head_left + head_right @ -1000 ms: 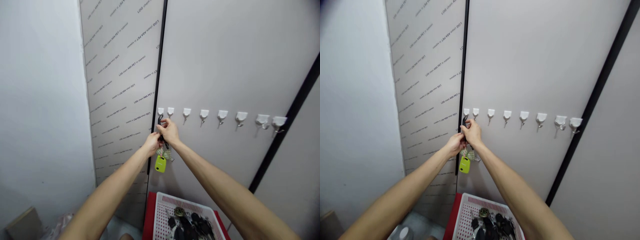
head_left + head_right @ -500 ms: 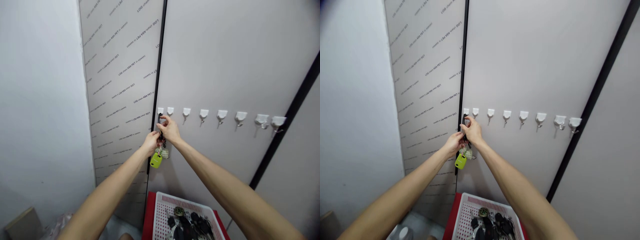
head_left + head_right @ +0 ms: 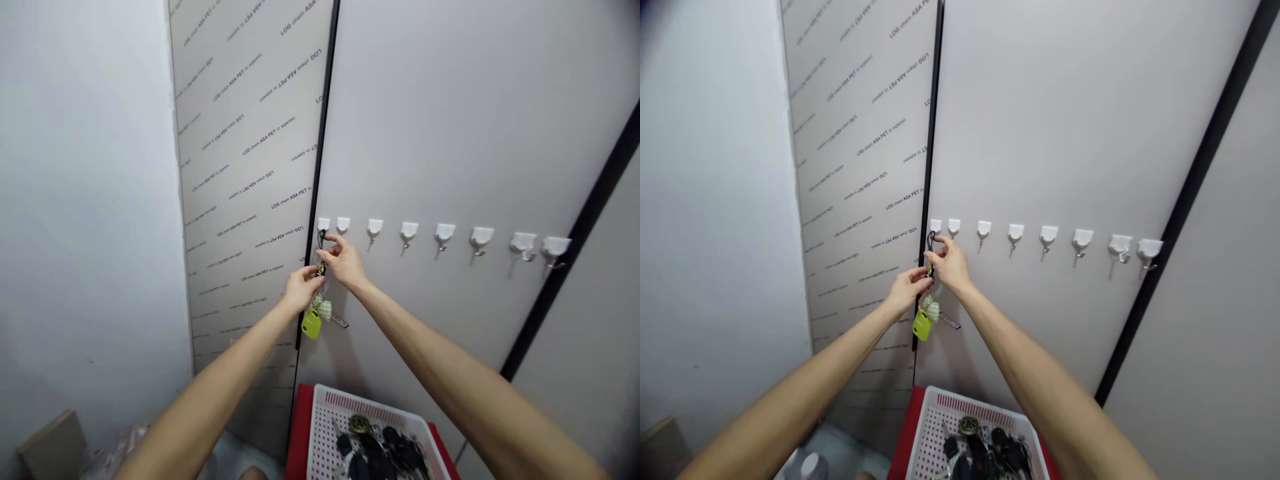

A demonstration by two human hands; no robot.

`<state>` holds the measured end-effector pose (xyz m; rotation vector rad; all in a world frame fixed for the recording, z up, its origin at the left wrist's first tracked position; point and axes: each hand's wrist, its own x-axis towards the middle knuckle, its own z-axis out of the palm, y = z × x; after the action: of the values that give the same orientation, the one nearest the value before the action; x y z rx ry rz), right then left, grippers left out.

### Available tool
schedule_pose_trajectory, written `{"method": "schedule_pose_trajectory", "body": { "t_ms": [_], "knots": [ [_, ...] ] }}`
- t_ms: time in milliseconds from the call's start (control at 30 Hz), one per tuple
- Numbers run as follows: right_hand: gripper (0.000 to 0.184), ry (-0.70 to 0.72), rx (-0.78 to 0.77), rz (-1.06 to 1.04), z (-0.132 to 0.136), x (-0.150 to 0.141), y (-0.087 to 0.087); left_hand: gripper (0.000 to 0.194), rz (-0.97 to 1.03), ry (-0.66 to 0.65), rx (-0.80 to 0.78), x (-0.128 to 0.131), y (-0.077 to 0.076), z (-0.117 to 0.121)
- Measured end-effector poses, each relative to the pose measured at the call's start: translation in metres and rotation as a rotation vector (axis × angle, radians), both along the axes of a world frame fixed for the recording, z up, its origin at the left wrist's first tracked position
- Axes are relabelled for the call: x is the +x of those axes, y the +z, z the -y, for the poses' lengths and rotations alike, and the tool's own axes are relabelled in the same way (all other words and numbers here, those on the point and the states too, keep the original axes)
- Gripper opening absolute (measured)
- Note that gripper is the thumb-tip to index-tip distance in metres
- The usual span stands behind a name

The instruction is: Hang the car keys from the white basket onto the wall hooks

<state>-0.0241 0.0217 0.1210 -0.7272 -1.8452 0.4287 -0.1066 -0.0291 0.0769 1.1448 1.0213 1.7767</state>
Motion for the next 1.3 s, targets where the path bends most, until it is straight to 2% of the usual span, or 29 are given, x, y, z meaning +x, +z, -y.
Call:
{"method": "schedule_pose_trajectory", "body": {
  "t_ms": [167,300,400,600,733,833,933,1000,1067,1167,1233,1300],
  "knots": [
    [0.034,-0.061,-0.007,0.014,-0.003,-0.004,0.004,0.024,-0.01,0.074,0.013,-0.001,0.002,-0.004],
    [0.031,-0.135,-0.064,0.033,-0.008,-0.004,0.003,0.019,-0.035,0.049,0.017,-0.001,0.001,-0.008],
    [0.029,-0.16,-0.095,0.087,-0.013,-0.003,-0.004,0.015,-0.095,0.036,-0.007,-0.001,-0.005,-0.013],
    [0.027,-0.077,-0.162,0.132,-0.019,-0.001,-0.017,0.017,-0.172,0.109,-0.025,-0.004,-0.02,-0.024],
    [0.024,-0.009,-0.225,0.134,-0.017,0.006,-0.022,0.019,-0.233,0.182,-0.032,-0.008,-0.024,-0.027],
    [0.022,0.028,-0.252,0.12,-0.016,0.015,-0.034,0.019,-0.244,0.196,-0.049,-0.01,-0.026,-0.028],
    [0.02,0.063,-0.287,0.13,-0.01,0.031,-0.059,0.018,-0.229,0.232,-0.05,-0.012,-0.03,-0.024],
    [0.019,0.079,-0.317,0.186,-0.002,0.047,-0.084,0.018,-0.214,0.317,-0.034,-0.013,-0.036,-0.016],
    [0.02,0.086,-0.368,0.272,0.008,0.068,-0.115,0.017,-0.215,0.398,0.003,-0.011,-0.048,-0.003],
    [0.021,0.06,-0.458,0.429,0.025,0.104,-0.163,0.013,-0.28,0.397,0.019,0.001,-0.08,0.017],
    [0.021,0.009,-0.481,0.544,0.034,0.127,-0.189,0.01,-0.372,0.292,-0.035,0.015,-0.107,0.03],
    [0.02,-0.05,-0.476,0.646,0.041,0.145,-0.208,0.008,-0.509,0.136,-0.111,0.032,-0.134,0.039]
  ]
}}
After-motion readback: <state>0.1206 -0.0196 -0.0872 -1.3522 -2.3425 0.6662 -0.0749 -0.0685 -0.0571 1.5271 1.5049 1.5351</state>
